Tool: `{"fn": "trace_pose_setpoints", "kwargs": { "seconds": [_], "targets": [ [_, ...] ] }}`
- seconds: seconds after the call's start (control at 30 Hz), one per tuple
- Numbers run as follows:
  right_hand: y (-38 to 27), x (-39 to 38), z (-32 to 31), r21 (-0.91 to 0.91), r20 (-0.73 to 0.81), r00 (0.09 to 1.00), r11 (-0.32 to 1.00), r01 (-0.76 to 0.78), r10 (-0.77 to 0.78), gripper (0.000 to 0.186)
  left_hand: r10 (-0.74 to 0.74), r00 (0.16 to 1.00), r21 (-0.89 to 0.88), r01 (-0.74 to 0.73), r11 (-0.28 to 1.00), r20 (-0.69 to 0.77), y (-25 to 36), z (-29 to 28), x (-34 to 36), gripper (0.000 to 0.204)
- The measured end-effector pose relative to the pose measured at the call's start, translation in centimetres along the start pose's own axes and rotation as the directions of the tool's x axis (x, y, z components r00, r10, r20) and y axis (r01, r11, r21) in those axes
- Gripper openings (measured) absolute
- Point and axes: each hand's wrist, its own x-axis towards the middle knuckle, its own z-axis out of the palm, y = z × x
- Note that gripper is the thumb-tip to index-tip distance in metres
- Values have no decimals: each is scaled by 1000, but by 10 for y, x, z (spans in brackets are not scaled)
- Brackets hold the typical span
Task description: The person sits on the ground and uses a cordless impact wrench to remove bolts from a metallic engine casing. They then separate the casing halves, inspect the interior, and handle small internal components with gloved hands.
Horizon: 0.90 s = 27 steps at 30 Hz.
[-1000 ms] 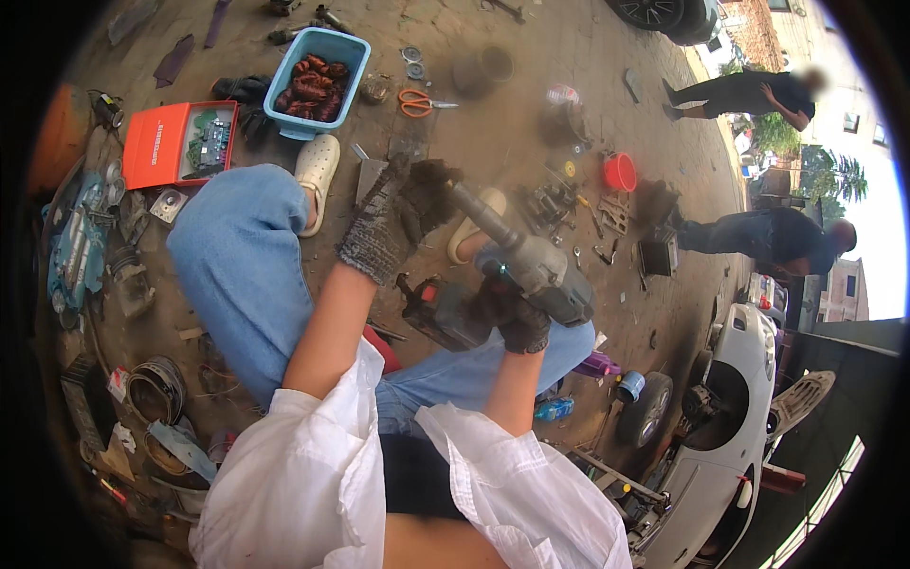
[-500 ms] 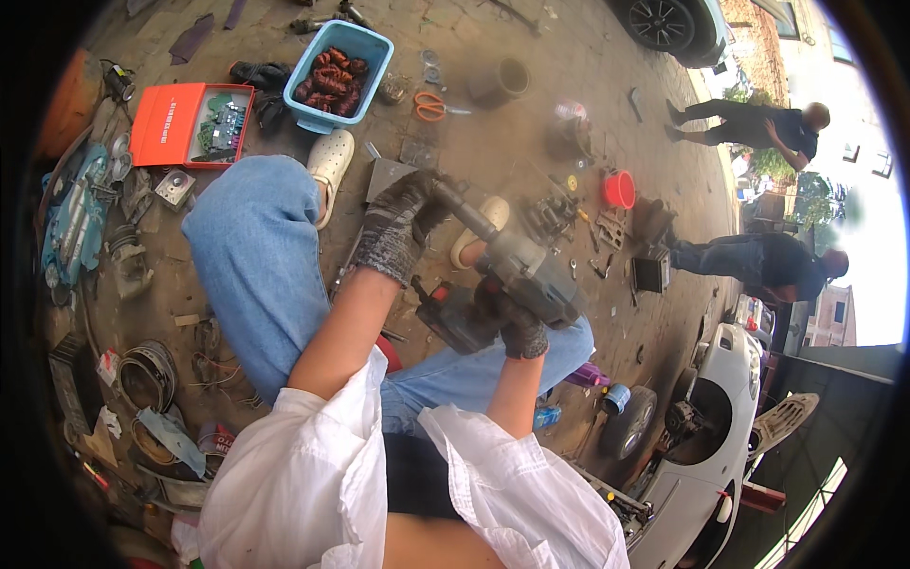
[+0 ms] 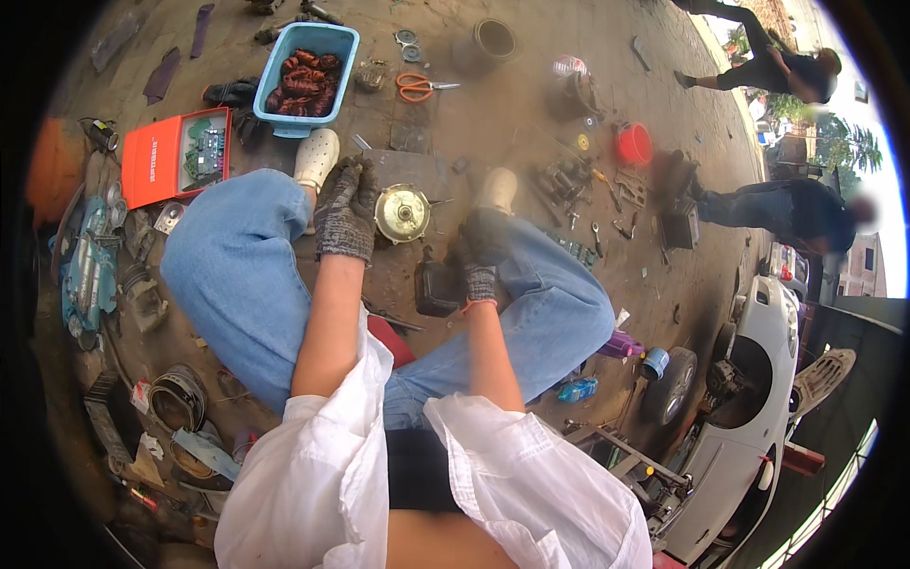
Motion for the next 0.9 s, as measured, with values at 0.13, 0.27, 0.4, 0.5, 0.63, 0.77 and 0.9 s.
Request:
{"fn": "trace_pose_setpoints", "kwargs": {
  "seconds": [0.13, 0.27, 0.4, 0.5, 0.63, 0.77, 0.9],
  "targets": [
    [22, -20, 53, 97, 41, 862, 856, -507, 506, 18, 71, 993, 126, -58, 990, -97, 0, -17, 10, 19],
    [6, -40, 97, 292, 72, 621, 579, -762, 781, 23, 139, 982, 258, -102, 961, -129, 9, -34, 21, 20],
    [85, -54, 119, 84, -19, 604, 603, -793, 797, 40, 112, 987, 344, -66, 937, -115, -14, -32, 24, 21],
    [59, -59, 125, -59, 8, 662, 661, -748, 750, 46, 141, 980, 433, -69, 899, -137, -18, -46, 29, 23],
    [36, -47, 113, -99, -80, 547, 540, -836, 833, 60, 98, 985, 567, -1, 824, -141, -39, -56, 26, 28],
    [-1, -39, 103, -73, -452, 570, 609, -790, 686, 50, -70, 994, 824, 107, 557, -82, -65, -63, 11, 23],
    [-72, -11, 64, 872, 307, 554, 4, -489, 774, 24, -237, 949, 978, -191, 89, 207, -83, -54, -12, 23]
  ]
}}
